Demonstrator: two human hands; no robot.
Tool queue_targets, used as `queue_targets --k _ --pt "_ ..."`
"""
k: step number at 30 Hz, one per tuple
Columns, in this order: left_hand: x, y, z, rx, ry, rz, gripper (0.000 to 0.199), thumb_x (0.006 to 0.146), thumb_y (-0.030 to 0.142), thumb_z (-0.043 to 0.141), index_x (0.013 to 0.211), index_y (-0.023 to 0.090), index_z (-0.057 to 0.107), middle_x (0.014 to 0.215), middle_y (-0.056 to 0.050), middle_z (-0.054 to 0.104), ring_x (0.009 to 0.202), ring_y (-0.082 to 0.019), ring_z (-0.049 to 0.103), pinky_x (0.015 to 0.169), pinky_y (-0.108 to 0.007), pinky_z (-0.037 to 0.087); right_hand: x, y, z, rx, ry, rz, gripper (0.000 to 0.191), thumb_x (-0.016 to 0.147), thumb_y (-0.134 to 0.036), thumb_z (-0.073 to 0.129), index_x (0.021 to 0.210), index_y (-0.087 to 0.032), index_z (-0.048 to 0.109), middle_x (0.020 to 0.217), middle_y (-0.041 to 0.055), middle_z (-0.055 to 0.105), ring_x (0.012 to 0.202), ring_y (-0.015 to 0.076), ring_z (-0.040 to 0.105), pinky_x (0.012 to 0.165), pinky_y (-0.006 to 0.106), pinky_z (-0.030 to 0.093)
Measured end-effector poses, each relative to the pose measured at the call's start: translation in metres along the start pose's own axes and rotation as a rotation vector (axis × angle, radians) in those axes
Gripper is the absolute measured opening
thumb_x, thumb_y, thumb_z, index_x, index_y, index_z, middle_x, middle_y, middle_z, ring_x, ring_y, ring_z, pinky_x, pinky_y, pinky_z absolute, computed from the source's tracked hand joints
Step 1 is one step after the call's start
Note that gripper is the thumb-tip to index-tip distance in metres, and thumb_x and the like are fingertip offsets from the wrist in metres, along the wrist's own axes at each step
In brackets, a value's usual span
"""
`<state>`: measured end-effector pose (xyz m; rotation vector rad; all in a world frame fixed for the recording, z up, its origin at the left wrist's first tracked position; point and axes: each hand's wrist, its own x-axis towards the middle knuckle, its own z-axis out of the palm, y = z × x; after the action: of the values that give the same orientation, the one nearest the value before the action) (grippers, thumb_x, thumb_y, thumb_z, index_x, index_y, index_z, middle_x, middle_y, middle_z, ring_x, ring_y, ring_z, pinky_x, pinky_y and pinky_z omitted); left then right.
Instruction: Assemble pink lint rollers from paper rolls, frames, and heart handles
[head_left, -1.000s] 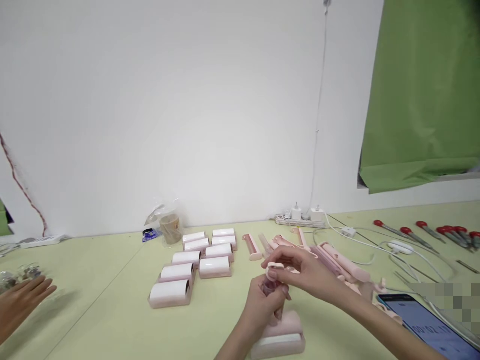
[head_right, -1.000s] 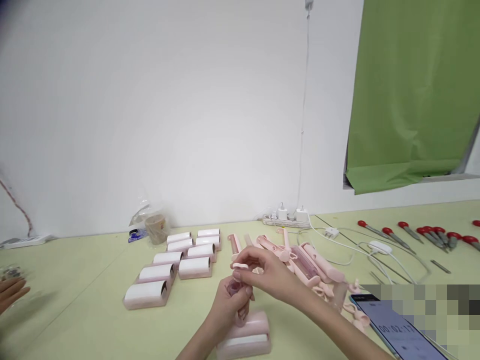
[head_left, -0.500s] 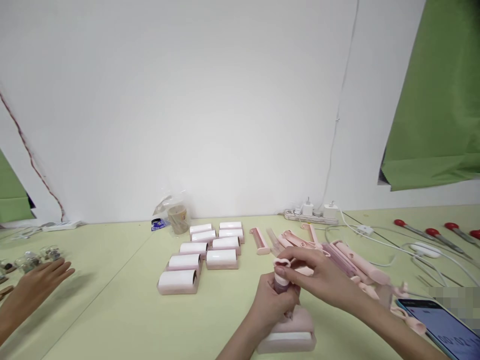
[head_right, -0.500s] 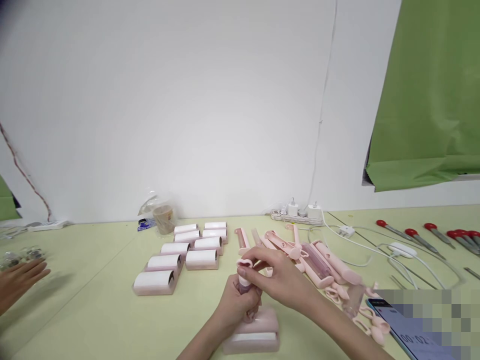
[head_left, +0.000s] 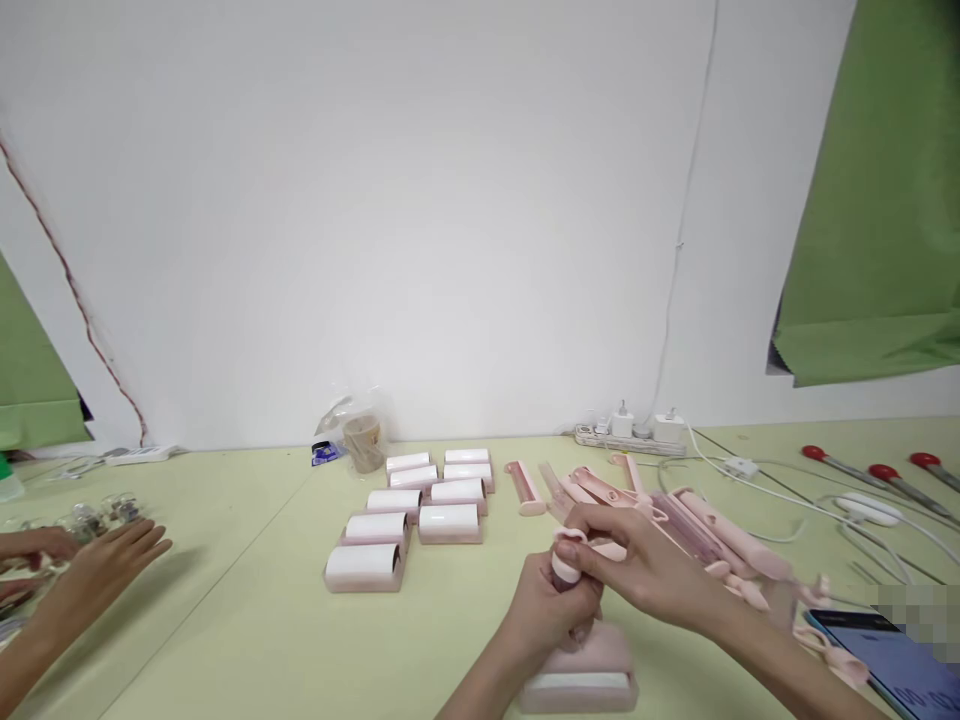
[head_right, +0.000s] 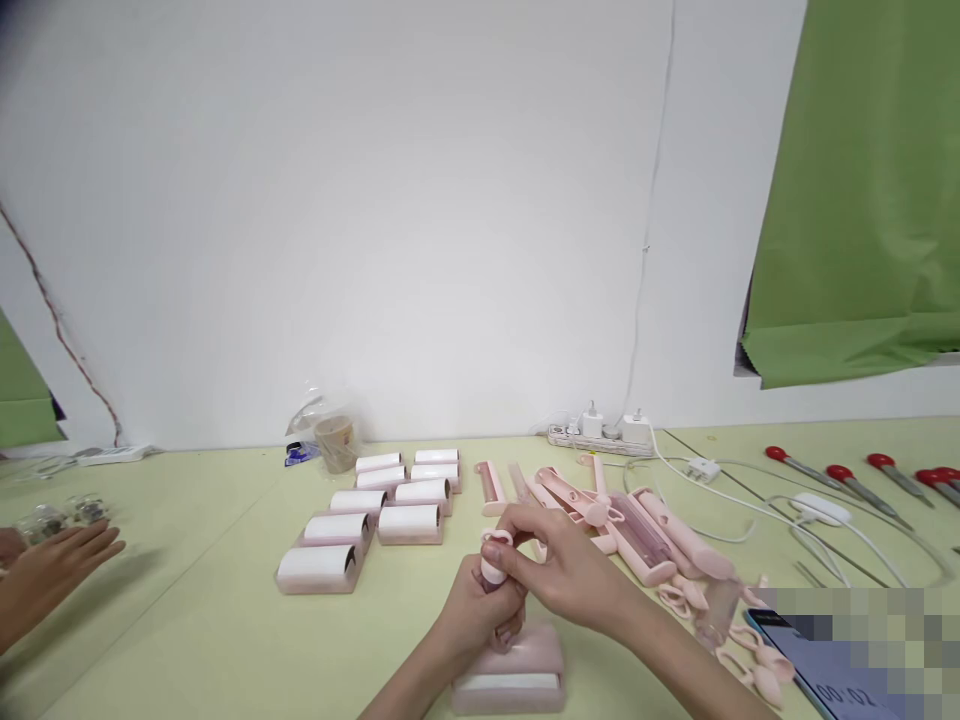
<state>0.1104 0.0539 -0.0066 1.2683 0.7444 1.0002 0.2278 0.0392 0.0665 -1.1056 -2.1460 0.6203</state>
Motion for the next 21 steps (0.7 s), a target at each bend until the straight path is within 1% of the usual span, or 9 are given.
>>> queue_targets --k 6,8,10,12,14,15,16,18,21 --pt "-0.001 0.001 0.000 -0.016 0.011 0.014 0.035 0.060 0.033 0.060 0.040 0.019 0.034 0.027 0.009 0.030 0.025 -0.002 0.027 0.028 -0.017 0.018 0.001 -0.008 -0.008 -0.068 -0.070 -0.053 0.024 0.084 -0.037 0.040 0.070 -0.021 0.053 0.074 0.0002 0.057 0.071 0.0160 0.052 0.064 0.026 0.040" --pt "0.001 -0.001 -0.002 -0.033 -0.004 0.028 0.038 0.054 0.040 0.066 0.043 0.019 0.036 0.028 0.010 0.030 0.025 -0.002 0.026 0.028 -0.017 0.019 0.003 -0.006 -0.007 -0.017 -0.086 -0.051 0.021 0.082 -0.038 0.043 0.073 -0.022 0.052 0.076 0.0001 0.056 0.073 0.0161 0.052 0.065 0.026 0.041" --pt "0.002 -0.004 -0.003 -0.076 -0.048 0.035 0.046 0.043 0.053 0.069 0.044 0.018 0.039 0.029 0.010 0.030 0.025 -0.002 0.026 0.028 -0.017 0.019 0.006 -0.001 -0.002 0.044 -0.069 -0.044 0.021 0.081 -0.040 0.045 0.075 -0.022 0.052 0.077 0.0001 0.055 0.075 0.0161 0.051 0.067 0.026 0.043" --pt "0.004 -0.007 -0.003 -0.155 -0.071 0.028 0.059 0.036 0.074 0.057 0.045 0.018 0.041 0.028 0.009 0.030 0.024 -0.002 0.024 0.027 -0.018 0.018 0.008 0.003 0.006 0.077 -0.033 -0.056 0.026 0.081 -0.043 0.043 0.072 -0.021 0.052 0.075 0.0001 0.054 0.076 0.0162 0.052 0.071 0.028 0.043" --pt "0.004 -0.007 0.001 -0.242 -0.016 -0.016 0.070 0.038 0.087 0.033 0.046 0.019 0.040 0.025 0.009 0.026 0.022 -0.003 0.020 0.026 -0.018 0.015 0.008 0.003 0.012 0.112 -0.011 -0.056 0.030 0.083 -0.045 0.039 0.073 -0.021 0.053 0.077 0.0005 0.055 0.077 0.0165 0.053 0.072 0.028 0.044" --pt "0.004 -0.006 0.003 -0.267 0.039 -0.041 0.072 0.038 0.089 0.025 0.046 0.019 0.038 0.024 0.009 0.024 0.022 -0.003 0.018 0.026 -0.018 0.013 0.008 0.001 0.014 0.143 -0.022 -0.042 0.030 0.084 -0.045 0.038 0.077 -0.021 0.055 0.081 0.0009 0.056 0.078 0.0164 0.054 0.072 0.028 0.045" --pt "0.004 -0.004 0.006 -0.283 0.092 -0.068 0.072 0.038 0.090 0.023 0.047 0.020 0.037 0.023 0.009 0.022 0.021 -0.003 0.017 0.026 -0.018 0.012 0.007 -0.001 0.015 0.184 -0.043 -0.018 0.030 0.084 -0.045 0.037 0.084 -0.022 0.056 0.087 0.0014 0.057 0.078 0.0163 0.055 0.070 0.027 0.046" --pt "0.001 0.001 0.012 -0.268 0.180 -0.091 0.070 0.037 0.089 0.027 0.048 0.020 0.036 0.023 0.010 0.020 0.021 -0.003 0.014 0.026 -0.019 0.008 0.005 -0.004 0.016 0.265 -0.111 0.042 0.032 0.084 -0.046 0.036 0.094 -0.023 0.057 0.093 0.0027 0.060 0.077 0.0167 0.058 0.064 0.026 0.048" --pt "-0.003 0.009 0.018 -0.218 0.215 -0.088 0.066 0.039 0.085 0.038 0.053 0.021 0.037 0.025 0.011 0.021 0.022 -0.003 0.014 0.027 -0.020 0.006 0.002 -0.003 0.017 0.330 -0.178 0.116 0.036 0.085 -0.047 0.034 0.095 -0.023 0.060 0.083 0.0032 0.064 0.068 0.0174 0.060 0.056 0.026 0.049"
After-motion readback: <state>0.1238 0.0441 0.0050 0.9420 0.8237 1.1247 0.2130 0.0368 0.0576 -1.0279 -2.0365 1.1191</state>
